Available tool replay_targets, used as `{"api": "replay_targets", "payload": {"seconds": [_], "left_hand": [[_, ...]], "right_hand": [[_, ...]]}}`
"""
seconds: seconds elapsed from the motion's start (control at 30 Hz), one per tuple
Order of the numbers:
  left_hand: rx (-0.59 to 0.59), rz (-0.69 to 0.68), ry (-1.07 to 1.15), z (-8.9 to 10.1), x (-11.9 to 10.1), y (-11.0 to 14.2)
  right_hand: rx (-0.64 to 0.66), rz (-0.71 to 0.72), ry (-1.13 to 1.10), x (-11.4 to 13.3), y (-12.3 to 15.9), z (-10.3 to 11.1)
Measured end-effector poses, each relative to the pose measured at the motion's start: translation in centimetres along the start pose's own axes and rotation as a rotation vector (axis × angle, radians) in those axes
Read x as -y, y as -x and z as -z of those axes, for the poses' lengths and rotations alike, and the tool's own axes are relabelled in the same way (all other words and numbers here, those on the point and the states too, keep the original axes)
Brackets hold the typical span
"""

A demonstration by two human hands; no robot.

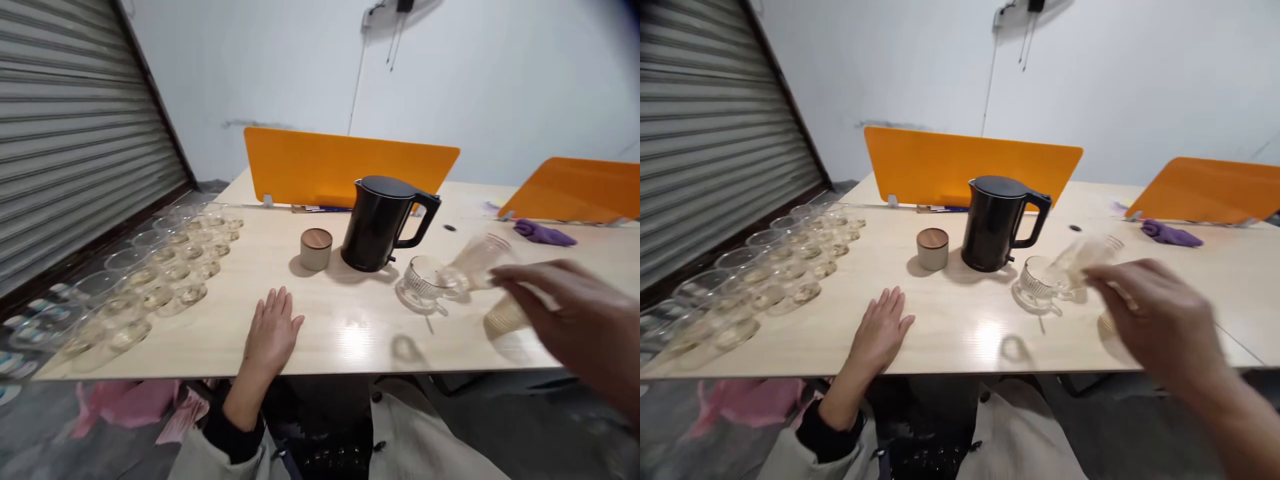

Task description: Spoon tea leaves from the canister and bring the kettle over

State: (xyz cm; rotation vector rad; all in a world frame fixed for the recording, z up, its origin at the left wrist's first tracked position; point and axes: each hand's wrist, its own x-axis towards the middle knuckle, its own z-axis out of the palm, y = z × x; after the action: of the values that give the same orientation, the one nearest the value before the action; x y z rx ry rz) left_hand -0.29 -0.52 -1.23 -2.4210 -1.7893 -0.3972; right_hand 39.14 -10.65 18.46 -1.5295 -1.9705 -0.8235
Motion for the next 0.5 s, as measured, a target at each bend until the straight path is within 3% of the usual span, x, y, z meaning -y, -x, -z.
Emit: {"api": "replay_targets", "payload": {"seconds": [0.1,0.23,0.37,0.5], "left_hand": [[-0.027,0.017,0.027,0.2,0.1,0.0],[-0.061,0.052,0.059,0.3,0.2,0.0],[-0.055,0.084,0.085,0.3,0.3,-0.1],[-0.038,0.088,0.111,0.4,0.4,-0.1]], "right_hand": [[0.111,0.191,-0.318,7.1,-1.8,-5.2],[0.204,0.303,-0.364,13.9,-3.8,-11.5],[0.247,0.348,-0.297,17.6,-4.6,-15.1],[0.295,0.384,-0.247,19.2,-4.2,-16.5]]}}
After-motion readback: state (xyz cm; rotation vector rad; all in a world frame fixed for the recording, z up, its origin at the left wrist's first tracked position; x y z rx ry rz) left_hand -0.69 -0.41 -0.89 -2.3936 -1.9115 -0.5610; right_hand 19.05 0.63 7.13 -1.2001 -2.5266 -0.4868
